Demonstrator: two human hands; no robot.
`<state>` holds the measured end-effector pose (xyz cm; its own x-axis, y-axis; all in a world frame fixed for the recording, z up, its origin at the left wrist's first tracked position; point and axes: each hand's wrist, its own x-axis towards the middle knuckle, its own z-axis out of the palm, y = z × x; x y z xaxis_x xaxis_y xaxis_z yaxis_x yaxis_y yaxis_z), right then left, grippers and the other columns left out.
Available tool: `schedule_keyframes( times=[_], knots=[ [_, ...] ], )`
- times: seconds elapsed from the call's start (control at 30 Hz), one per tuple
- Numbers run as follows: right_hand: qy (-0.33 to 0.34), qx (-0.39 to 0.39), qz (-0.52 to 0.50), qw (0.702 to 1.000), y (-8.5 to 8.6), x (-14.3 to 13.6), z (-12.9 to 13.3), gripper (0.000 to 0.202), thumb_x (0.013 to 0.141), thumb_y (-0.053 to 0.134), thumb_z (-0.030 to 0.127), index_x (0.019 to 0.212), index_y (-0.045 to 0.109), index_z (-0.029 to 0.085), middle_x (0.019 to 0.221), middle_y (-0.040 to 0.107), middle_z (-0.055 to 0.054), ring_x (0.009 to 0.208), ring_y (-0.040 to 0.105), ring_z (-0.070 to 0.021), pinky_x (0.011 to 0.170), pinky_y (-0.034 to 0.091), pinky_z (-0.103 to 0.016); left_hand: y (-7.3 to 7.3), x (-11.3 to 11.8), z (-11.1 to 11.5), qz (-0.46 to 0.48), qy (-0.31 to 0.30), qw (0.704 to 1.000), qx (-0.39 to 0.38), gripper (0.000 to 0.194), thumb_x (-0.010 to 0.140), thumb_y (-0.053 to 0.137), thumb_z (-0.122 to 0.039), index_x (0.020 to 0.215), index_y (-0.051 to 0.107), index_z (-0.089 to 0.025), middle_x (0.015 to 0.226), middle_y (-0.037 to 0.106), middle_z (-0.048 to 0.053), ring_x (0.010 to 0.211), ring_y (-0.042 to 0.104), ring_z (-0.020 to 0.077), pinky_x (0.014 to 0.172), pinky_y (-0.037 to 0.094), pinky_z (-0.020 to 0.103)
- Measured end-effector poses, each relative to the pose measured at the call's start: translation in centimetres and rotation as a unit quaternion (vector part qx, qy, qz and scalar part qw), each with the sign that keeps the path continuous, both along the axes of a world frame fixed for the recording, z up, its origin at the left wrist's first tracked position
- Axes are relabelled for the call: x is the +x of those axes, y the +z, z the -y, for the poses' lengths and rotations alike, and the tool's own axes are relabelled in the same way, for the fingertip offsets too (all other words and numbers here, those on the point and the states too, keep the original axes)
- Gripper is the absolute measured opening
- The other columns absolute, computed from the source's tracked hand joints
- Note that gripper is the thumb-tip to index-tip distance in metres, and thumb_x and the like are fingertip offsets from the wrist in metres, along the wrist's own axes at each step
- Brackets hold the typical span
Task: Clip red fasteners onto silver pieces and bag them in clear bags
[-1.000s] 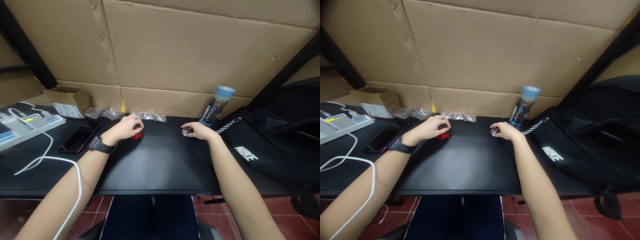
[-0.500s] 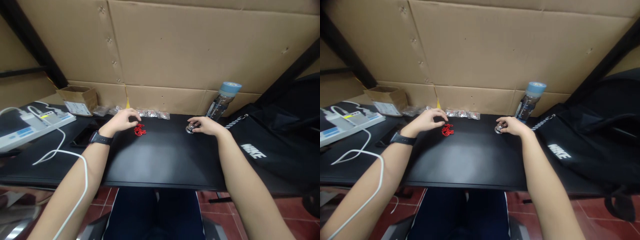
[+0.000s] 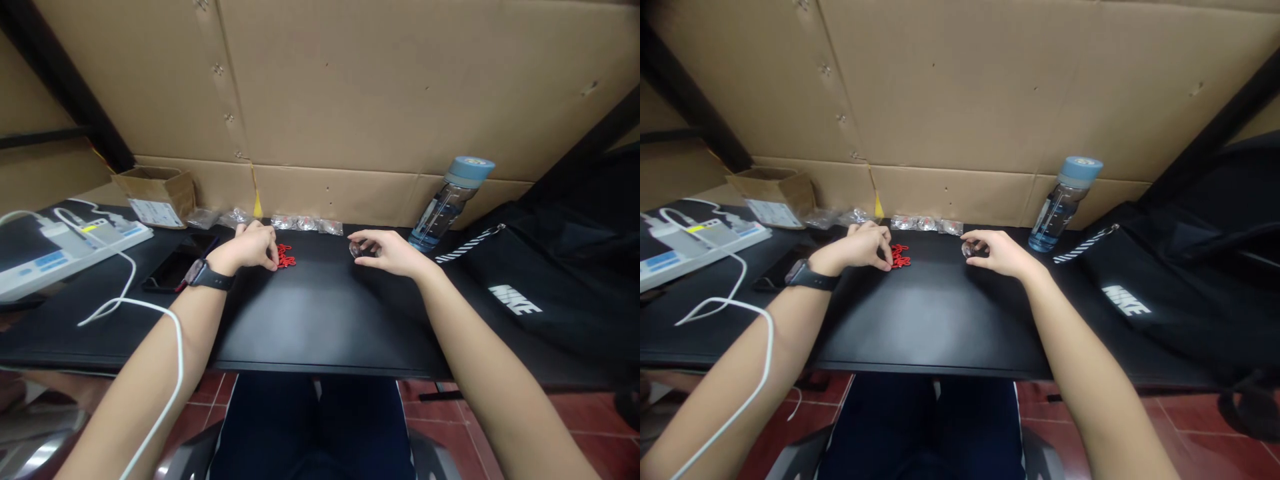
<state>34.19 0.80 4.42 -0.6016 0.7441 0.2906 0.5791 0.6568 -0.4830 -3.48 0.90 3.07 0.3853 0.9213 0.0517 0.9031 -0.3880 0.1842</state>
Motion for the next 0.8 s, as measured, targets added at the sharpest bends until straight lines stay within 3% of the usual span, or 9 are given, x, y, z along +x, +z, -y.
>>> schedule_keyframes(
  times=[0.17, 0.27, 0.37, 0.47, 0.6, 0.8],
  knots=[
    [0.015, -0.011, -0.046, 0.999, -0.6, -1.5, 0.6, 0.048, 0.082, 0.080, 0.035, 0.129, 0.072, 0.026, 0.122, 0.076, -0.007, 0.099, 0.074, -0.0246, 0.084, 0.060, -0.040, 0.7, 1.1, 1.2, -0.010, -0.050, 0.998, 0.027, 0.009, 0.072, 0.079, -0.029, 0.063, 0.078, -0.027, 0.097, 0.073, 0.005, 0.109, 0.054, 0.0323, 0.099, 0.030, 0.046],
    [0.021, -0.061, -0.148, 0.987, -1.3, -2.7, 0.9, 0.048, 0.083, 0.080, 0.035, 0.130, 0.070, 0.027, 0.129, 0.072, -0.009, 0.108, 0.072, -0.0260, 0.089, 0.061, -0.042, 1.5, 1.8, 1.7, 0.062, -0.125, 0.989, 0.043, 0.011, 0.085, 0.070, -0.030, 0.078, 0.077, -0.025, 0.097, 0.076, 0.003, 0.100, 0.063, 0.0254, 0.095, 0.036, 0.039],
    [0.029, -0.145, -0.256, 0.955, -2.1, -4.0, 1.2, 0.057, 0.079, 0.084, 0.037, 0.133, 0.066, 0.027, 0.135, 0.068, -0.011, 0.114, 0.070, -0.0269, 0.094, 0.061, -0.044, 1.7, 3.2, 2.2, 0.165, -0.162, 0.971, 0.061, 0.014, 0.093, 0.065, -0.033, 0.089, 0.073, -0.023, 0.097, 0.078, 0.003, 0.084, 0.070, 0.0190, 0.087, 0.044, 0.032],
    [0.029, -0.195, -0.311, 0.930, -2.6, -5.0, 1.5, 0.064, 0.074, 0.089, 0.036, 0.132, 0.065, 0.027, 0.135, 0.067, -0.011, 0.114, 0.070, -0.0261, 0.100, 0.059, -0.047, 1.1, 5.0, 2.6, 0.235, -0.163, 0.954, 0.093, 0.015, 0.094, 0.066, -0.035, 0.091, 0.072, -0.021, 0.099, 0.079, 0.003, 0.085, 0.072, 0.0188, 0.084, 0.047, 0.030],
    [0.024, -0.224, -0.341, 0.913, -2.8, -5.7, 1.9, 0.064, 0.070, 0.092, 0.035, 0.128, 0.066, 0.027, 0.133, 0.068, -0.010, 0.112, 0.070, -0.0245, 0.104, 0.058, -0.048, -0.1, 7.2, 2.9, 0.296, -0.130, 0.941, 0.102, 0.014, 0.093, 0.070, -0.035, 0.091, 0.077, -0.024, 0.098, 0.080, 0.002, 0.096, 0.073, 0.0218, 0.092, 0.047, 0.033],
    [0.026, -0.228, -0.347, 0.909, -3.3, -6.0, 1.9, 0.067, 0.069, 0.092, 0.035, 0.130, 0.063, 0.029, 0.134, 0.067, -0.008, 0.112, 0.070, -0.0241, 0.107, 0.057, -0.048, -0.9, 8.9, 3.4, 0.284, -0.054, 0.951, 0.111, 0.017, 0.093, 0.072, -0.041, 0.101, 0.079, -0.027, 0.103, 0.081, 0.003, 0.108, 0.069, 0.0273, 0.107, 0.033, 0.046]
  ],
)
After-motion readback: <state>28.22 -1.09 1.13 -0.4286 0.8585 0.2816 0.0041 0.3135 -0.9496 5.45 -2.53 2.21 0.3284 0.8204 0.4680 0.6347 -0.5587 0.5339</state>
